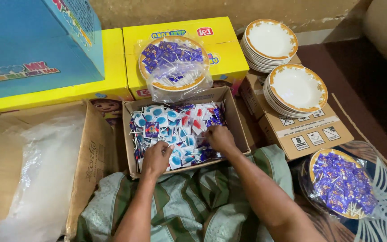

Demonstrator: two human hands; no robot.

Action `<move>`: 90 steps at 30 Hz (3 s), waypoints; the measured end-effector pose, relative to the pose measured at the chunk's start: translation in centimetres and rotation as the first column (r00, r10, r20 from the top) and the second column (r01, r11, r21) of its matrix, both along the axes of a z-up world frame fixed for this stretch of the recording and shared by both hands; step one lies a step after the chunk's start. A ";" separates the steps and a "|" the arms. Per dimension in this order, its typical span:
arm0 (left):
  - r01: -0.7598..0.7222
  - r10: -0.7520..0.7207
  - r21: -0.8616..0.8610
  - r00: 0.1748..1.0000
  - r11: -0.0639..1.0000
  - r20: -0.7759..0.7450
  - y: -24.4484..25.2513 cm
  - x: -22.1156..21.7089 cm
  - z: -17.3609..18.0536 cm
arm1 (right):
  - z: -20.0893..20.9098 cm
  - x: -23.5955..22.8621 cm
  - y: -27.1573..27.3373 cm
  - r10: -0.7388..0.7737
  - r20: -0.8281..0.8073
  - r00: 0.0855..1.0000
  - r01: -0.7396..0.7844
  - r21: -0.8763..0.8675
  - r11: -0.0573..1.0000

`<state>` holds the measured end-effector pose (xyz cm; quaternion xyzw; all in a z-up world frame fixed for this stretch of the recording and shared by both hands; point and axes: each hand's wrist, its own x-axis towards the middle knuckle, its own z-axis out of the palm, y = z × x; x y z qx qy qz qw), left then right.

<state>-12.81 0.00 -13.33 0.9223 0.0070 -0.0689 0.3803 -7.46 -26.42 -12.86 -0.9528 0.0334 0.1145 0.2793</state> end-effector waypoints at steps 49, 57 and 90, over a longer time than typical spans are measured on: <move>-0.421 0.477 -0.814 0.854 0.400 -0.207 -1.6 0.8 -3.1 | 4.9 -6.3 6.2 0.282 0.023 0.959 -0.271 0.371 0.888; -0.467 0.192 -0.851 0.882 0.242 -0.430 -1.1 1.2 -5.7 | 3.2 -5.7 5.8 0.357 -0.003 0.934 -0.343 0.270 0.900; -0.497 0.646 -0.762 0.751 0.414 -0.139 -1.7 2.2 -6.3 | -3.7 4.6 5.8 -0.315 -0.075 0.946 0.321 0.351 0.880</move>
